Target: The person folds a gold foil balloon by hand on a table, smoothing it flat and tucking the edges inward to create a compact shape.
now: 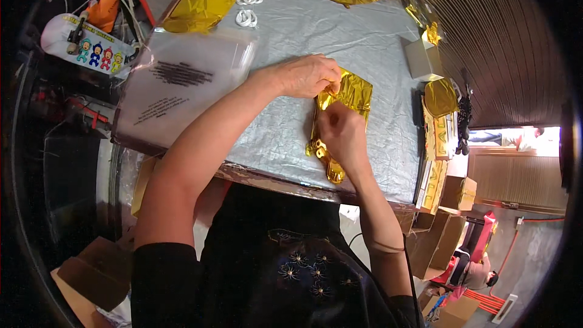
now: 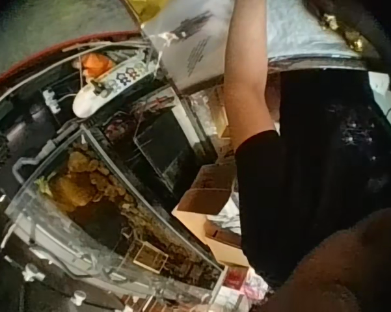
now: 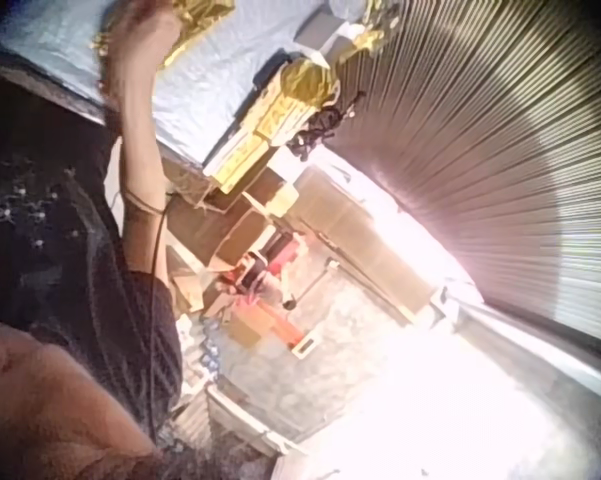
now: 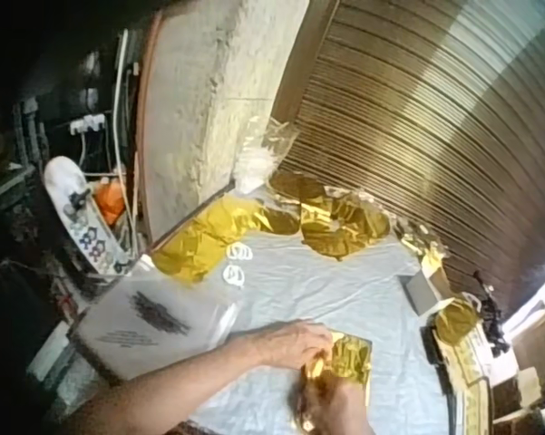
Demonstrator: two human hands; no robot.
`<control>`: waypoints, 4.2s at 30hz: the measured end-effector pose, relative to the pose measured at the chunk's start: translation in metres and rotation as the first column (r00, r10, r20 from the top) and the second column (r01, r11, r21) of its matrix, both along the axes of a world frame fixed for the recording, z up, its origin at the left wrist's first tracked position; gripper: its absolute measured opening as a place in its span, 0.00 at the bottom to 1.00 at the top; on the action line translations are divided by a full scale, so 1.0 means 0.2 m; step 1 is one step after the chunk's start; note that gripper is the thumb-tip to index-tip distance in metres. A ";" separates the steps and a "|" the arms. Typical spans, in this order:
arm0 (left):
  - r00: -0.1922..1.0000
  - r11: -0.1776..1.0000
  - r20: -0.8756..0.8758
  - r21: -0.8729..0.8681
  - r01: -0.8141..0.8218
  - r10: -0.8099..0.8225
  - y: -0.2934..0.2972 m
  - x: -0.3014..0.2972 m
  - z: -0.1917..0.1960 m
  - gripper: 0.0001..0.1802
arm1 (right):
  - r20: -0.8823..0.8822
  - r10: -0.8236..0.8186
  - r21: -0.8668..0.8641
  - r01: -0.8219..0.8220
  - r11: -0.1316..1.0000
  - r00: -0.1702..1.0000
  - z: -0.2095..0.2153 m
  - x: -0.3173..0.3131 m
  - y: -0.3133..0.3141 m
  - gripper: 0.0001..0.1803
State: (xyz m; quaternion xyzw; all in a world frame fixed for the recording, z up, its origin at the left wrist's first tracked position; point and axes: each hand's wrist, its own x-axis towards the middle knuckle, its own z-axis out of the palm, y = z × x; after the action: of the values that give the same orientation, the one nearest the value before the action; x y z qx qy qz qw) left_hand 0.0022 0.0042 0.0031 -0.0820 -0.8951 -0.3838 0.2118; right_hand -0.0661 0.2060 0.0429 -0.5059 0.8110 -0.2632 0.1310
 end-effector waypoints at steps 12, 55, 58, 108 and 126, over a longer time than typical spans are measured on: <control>0.995 0.998 0.095 0.069 0.011 -0.017 0.00 0.02 0.04 0.06 | 0.701 -0.240 0.091 0.250 0.964 0.671 0.00 -0.14 0.03 0.11; 0.978 0.977 0.032 -0.060 -0.205 0.208 0.18 0.08 0.13 0.14 | -0.362 0.488 -0.083 -0.549 0.832 0.794 -0.12 -0.25 0.30 0.30; 0.955 0.943 -0.046 -0.149 -0.297 0.293 0.25 0.12 0.15 0.11 | -0.355 0.478 -0.100 -0.541 0.835 0.804 -0.14 -0.25 0.30 0.30; 0.930 0.930 0.039 0.026 -0.367 0.366 0.32 0.20 0.10 0.12 | -0.406 0.505 -0.090 -0.583 0.807 0.762 -0.05 -0.29 0.27 0.25; 0.941 0.950 0.134 -0.085 -0.302 0.311 0.35 0.21 0.14 0.22 | -0.122 0.494 -0.187 -0.508 0.841 0.861 -0.03 -0.70 0.34 0.20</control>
State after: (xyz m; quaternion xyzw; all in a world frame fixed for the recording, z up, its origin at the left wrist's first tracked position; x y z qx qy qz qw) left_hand 0.0444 0.0743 0.0320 0.0800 -0.9217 -0.3225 0.2001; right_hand -0.2052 0.2746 0.0364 -0.7199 0.6217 -0.2875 0.1122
